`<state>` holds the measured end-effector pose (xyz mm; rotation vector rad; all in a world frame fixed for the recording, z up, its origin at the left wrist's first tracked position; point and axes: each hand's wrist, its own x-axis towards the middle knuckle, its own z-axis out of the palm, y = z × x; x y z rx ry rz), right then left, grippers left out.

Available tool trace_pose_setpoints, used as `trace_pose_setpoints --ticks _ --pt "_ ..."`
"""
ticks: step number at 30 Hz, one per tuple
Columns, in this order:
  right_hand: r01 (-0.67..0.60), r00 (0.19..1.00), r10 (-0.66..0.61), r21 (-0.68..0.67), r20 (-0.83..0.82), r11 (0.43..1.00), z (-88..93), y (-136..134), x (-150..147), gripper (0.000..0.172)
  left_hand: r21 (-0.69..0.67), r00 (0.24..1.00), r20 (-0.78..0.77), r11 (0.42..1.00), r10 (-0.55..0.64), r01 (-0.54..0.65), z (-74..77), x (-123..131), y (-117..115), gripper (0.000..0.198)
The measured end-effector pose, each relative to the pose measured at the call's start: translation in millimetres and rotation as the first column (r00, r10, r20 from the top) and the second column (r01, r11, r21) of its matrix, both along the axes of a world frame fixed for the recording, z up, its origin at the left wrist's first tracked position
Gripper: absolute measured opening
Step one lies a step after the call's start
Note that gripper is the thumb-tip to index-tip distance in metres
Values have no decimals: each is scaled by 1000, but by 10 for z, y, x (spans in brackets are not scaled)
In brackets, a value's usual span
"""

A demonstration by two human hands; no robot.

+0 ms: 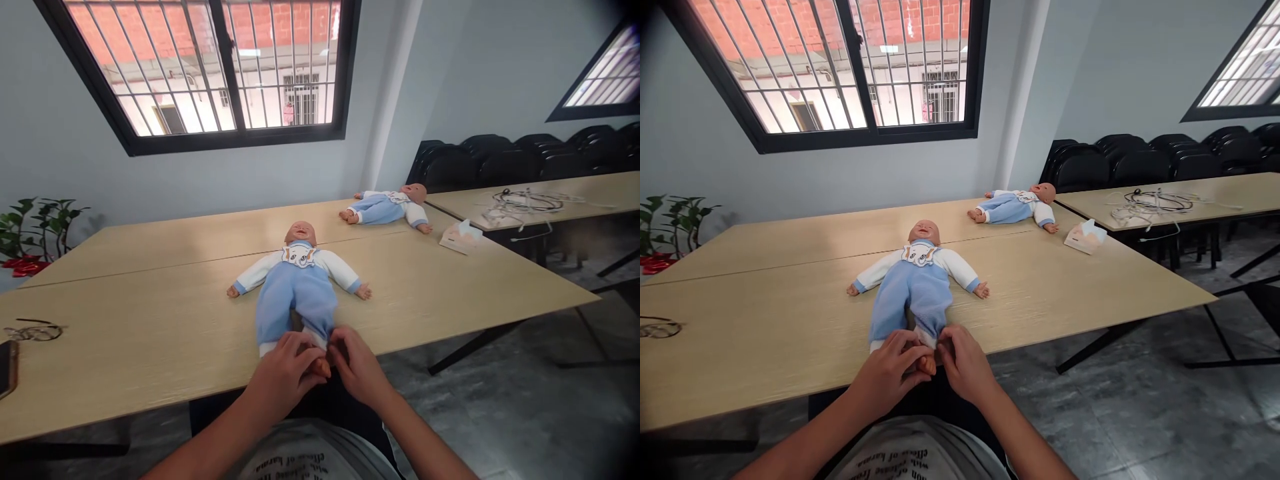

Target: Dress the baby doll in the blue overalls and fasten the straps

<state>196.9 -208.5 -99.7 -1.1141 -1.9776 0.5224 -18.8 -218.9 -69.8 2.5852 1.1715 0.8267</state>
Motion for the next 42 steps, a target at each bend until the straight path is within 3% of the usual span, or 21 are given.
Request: trace_pose_setpoints --ticks 3,8,10,12,15,17,18,21,24,32,39,42 --pt "148 981 -157 84 114 985 -87 102 -85 17 35 1000 -21 999 6 -6 -33 36 96 40" --pt "253 941 -284 171 187 952 -147 179 -134 7 72 996 85 997 -18 12 -95 -69 91 33" --pt "271 947 -298 206 115 940 -126 115 -105 9 75 979 198 995 47 -62 -142 -256 49 24" --pt "283 954 -299 285 14 916 -77 -21 -110 13 44 929 301 970 217 -241 -208 -499 28 16" --pt "95 993 -116 443 20 892 40 -295 -284 20 -66 879 242 911 411 -408 -310 -818 57 12" --pt "-127 981 44 460 186 879 119 -437 -503 24 -117 909 115 914 401 -388 -359 -920 97 15" --pt "-178 961 59 440 270 880 148 -475 -623 27 -131 923 69 920 379 -368 -376 -933 116 17" --pt "-135 899 -65 417 432 899 168 -452 -914 32 -130 934 20 927 358 -352 -402 -879 158 15" --pt "-104 864 -145 452 483 886 122 -331 -1015 25 -114 930 37 926 365 -359 -414 -818 165 12" --pt "-48 952 -91 434 294 900 150 -241 -955 16 -88 967 74 968 243 -236 -401 -862 60 6" --pt "-81 931 -117 511 344 856 116 -222 -994 13 -71 946 -49 943 321 -324 -374 -786 67 14" --pt "-150 943 -31 506 332 849 128 -225 -886 20 -61 949 -92 949 303 -309 -378 -775 67 5"
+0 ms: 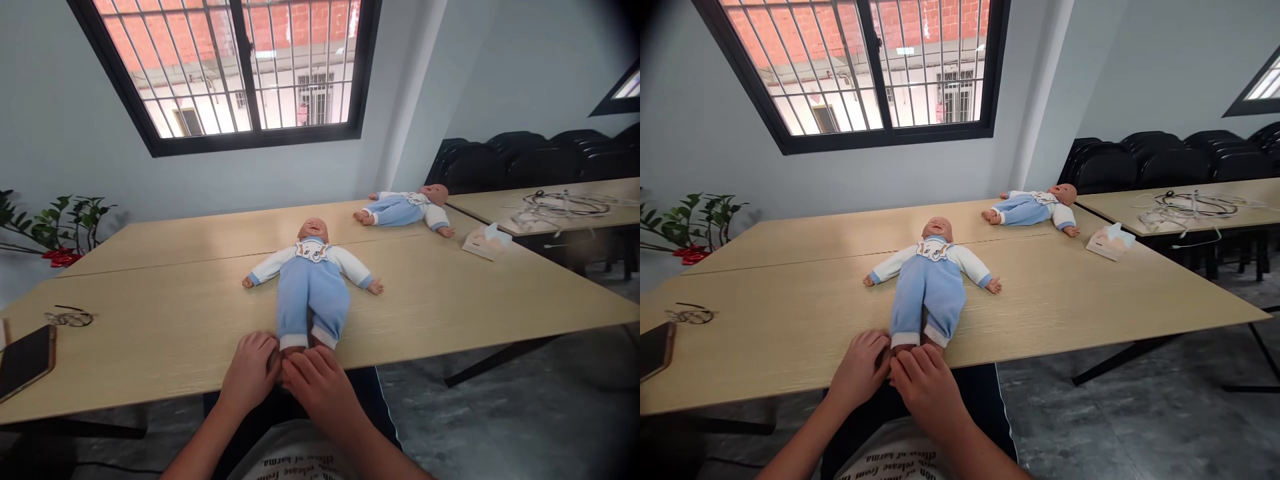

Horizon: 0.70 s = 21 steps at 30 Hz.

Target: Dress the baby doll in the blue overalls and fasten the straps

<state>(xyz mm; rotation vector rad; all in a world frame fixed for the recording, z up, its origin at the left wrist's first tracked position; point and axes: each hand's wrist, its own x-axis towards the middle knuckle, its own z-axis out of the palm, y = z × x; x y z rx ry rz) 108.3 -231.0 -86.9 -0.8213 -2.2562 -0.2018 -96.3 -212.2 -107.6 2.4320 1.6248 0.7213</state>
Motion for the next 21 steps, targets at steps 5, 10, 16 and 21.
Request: trace_pose_setpoints --ticks 5,10,16,21 --pt "37 968 -65 -118 -243 992 84 43 316 11 6 1000 14 1000 9 -9 -26 -10 -4 8" --pt "174 984 -181 -322 9 931 209 252 470 11 28 1000 10 999 19 -20 -47 -1 4 8" --pt "236 944 -146 -298 297 925 384 541 509 4 87 989 145 996 -11 -2 -82 -95 -93 24" --pt "131 901 -64 -130 429 983 396 603 497 11 170 979 8 965 -203 198 -91 -125 -133 63"
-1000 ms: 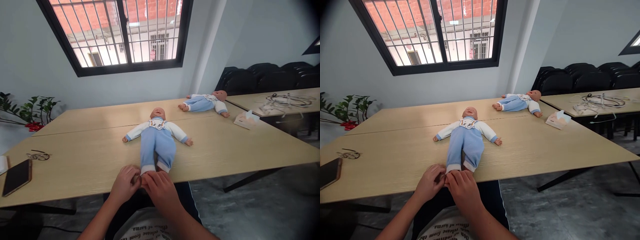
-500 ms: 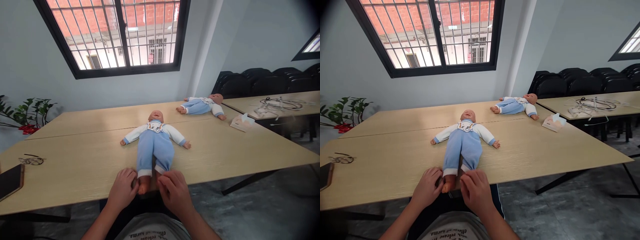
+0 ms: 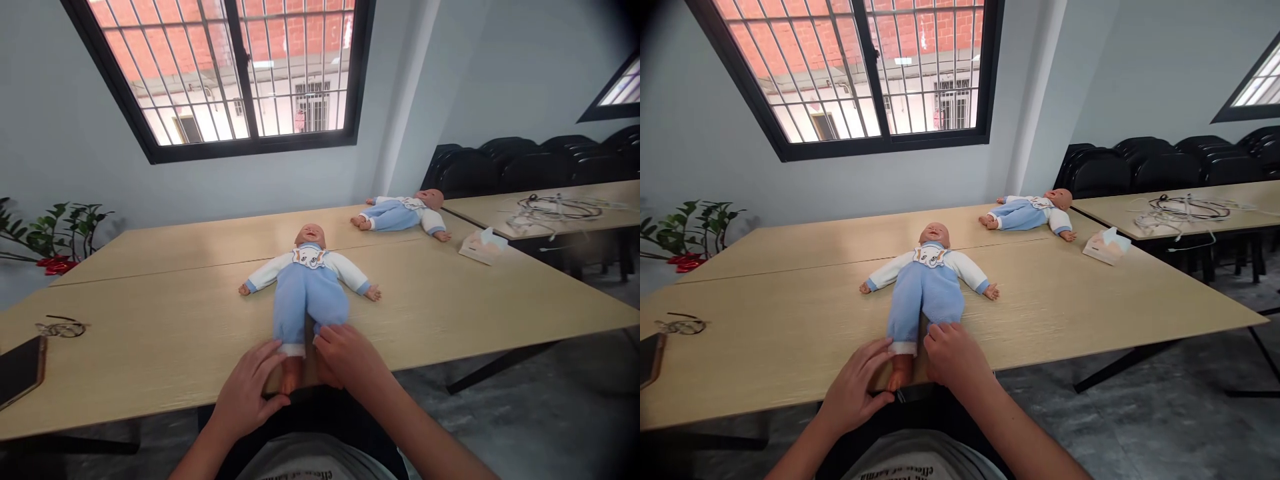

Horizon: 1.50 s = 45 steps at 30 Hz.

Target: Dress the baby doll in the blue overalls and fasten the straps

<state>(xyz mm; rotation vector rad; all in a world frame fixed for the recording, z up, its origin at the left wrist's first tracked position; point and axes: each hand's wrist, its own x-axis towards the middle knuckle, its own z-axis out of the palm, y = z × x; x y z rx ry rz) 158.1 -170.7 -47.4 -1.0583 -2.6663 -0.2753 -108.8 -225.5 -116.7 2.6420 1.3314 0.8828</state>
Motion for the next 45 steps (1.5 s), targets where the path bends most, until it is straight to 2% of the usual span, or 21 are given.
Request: trace_pose_setpoints --ticks 4,7,9,11,13,15,17,19,21,24,28,32,37,41,45 --pt "-100 995 100 10 -25 995 -36 -84 87 11 18 998 -69 1000 -12 13 12 37 -1 59" --pt "-132 984 119 -91 -131 987 -24 -136 200 15 -24 999 -27 999 -29 29 13 29 -32 61" --pt "-110 959 44 -225 -281 968 -18 -61 279 16 -81 996 68 995 -50 56 20 1 -30 60" --pt "-70 874 -110 -346 -473 936 -45 161 346 17 -168 975 224 985 16 22 38 -33 58 53" --pt "-3 725 -289 -422 -625 906 -116 517 387 24 -296 912 371 953 175 -62 66 -56 287 44" --pt "137 613 -486 -522 -623 842 -206 923 394 32 -427 845 441 899 303 -99 92 -58 662 42" --pt "172 606 -537 -562 -587 809 -277 1271 375 41 -490 814 480 870 327 -60 107 -40 1126 40" --pt "160 636 -538 -587 -554 794 -312 1491 354 42 -491 814 481 869 325 -57 114 -6 1582 41" --pt "149 662 -532 -604 -527 783 -323 1580 355 36 -496 827 474 868 302 -33 112 31 1944 40" --pt "200 678 -548 -595 -489 778 -339 1586 396 24 -509 861 433 861 266 -10 96 61 2252 34" --pt "378 647 -621 -522 -441 765 -362 1587 451 13 -494 894 342 865 289 -90 58 46 2370 19" --pt "527 605 -688 -447 -400 723 -335 1591 466 17 -440 879 271 863 392 -249 25 74 2369 14" --pt "613 606 -748 -442 -268 655 -311 1584 451 15 -355 838 225 843 497 -404 47 180 2306 16" --pt "591 620 -731 -443 -285 674 -350 1613 468 13 -296 839 188 844 511 -447 112 217 2268 18" --pt "542 673 -659 -383 -335 748 -278 1714 475 18 -220 860 173 870 479 -440 221 231 2311 19"
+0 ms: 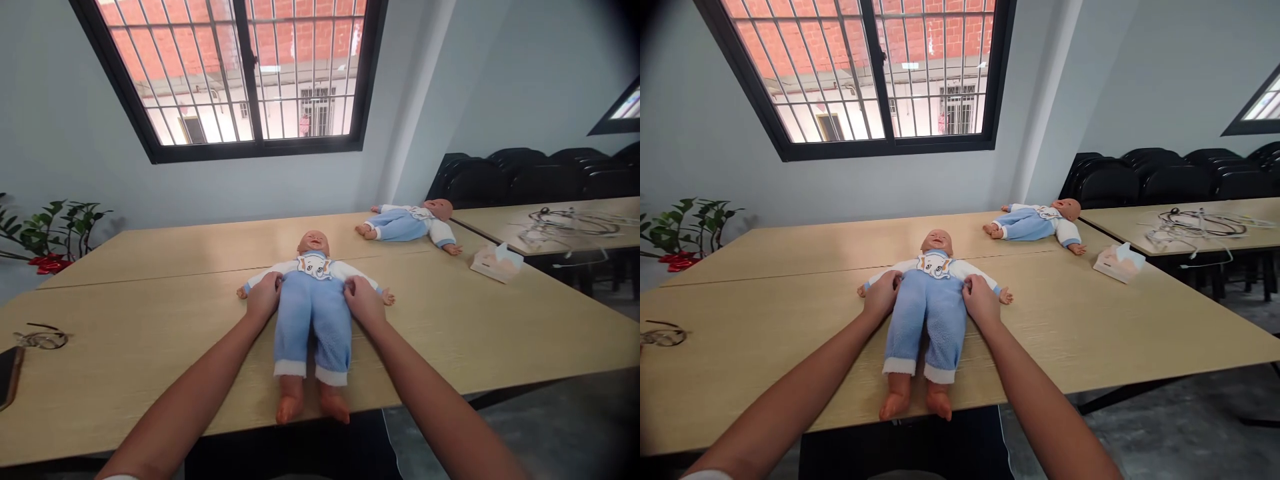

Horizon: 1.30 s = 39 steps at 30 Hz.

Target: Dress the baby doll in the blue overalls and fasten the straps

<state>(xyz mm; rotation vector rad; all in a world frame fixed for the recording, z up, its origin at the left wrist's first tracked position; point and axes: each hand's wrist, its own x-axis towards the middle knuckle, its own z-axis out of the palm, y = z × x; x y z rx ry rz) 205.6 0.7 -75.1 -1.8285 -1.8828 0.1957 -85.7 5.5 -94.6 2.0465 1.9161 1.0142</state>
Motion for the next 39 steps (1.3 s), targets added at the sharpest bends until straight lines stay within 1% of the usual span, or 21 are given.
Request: trace_pose_setpoints --ticks 3,5,7,10,12,15,19,21,23,24,25,27,28,29,30,32,35,37,39 --pt "-110 994 105 138 43 984 163 199 -89 30 75 997 -30 995 -70 72 136 38 163 27" --pt "-193 978 176 179 108 965 257 377 -192 33 106 984 -58 980 -166 171 230 91 339 34" --pt "-241 964 219 145 153 960 294 543 -290 35 98 953 -98 950 -288 297 294 156 535 42" --pt "-264 954 250 67 168 962 237 701 -331 39 21 889 -154 898 -432 440 307 212 770 51" --pt "-274 946 267 15 184 962 167 753 -254 40 -37 863 -182 880 -472 473 271 187 854 52" --pt "-258 940 266 -65 216 964 94 810 -32 45 -91 855 -222 883 -468 460 206 73 890 53" --pt "-214 934 244 -138 261 967 105 874 243 56 -114 866 -287 912 -409 393 177 -86 874 56" --pt "-210 930 240 -133 277 968 144 874 306 55 -98 870 -312 924 -381 369 182 -126 842 56" --pt "-224 927 246 -107 284 969 191 837 302 52 -38 868 -320 921 -379 388 183 -134 773 54" --pt "-247 924 261 -88 279 965 212 804 275 50 10 861 -314 906 -399 424 179 -129 721 54" --pt "-279 920 286 -65 268 958 230 762 232 48 65 848 -302 878 -437 475 173 -120 657 55" --pt "-346 911 341 -20 231 938 243 660 112 44 151 792 -270 788 -548 597 153 -91 503 59" --pt "-368 909 360 -2 212 930 236 606 41 44 172 758 -248 742 -603 647 142 -74 419 61" --pt "-374 910 364 13 198 927 219 554 -33 44 177 730 -222 709 -647 682 131 -57 335 64" --pt "-360 917 349 22 192 933 194 508 -105 46 174 709 -193 688 -678 705 121 -40 256 67" --pt "-295 938 282 41 200 955 126 448 -225 48 145 679 -147 663 -719 734 104 -12 129 70" --pt "-213 958 191 83 215 973 36 452 -309 51 51 662 -130 662 -738 748 88 2 47 65" --pt "-225 956 200 96 213 970 17 494 -304 53 10 681 -132 687 -720 727 83 -11 57 60" --pt "-206 961 181 103 210 973 36 523 -284 55 17 711 -138 716 -690 698 85 -33 78 57"
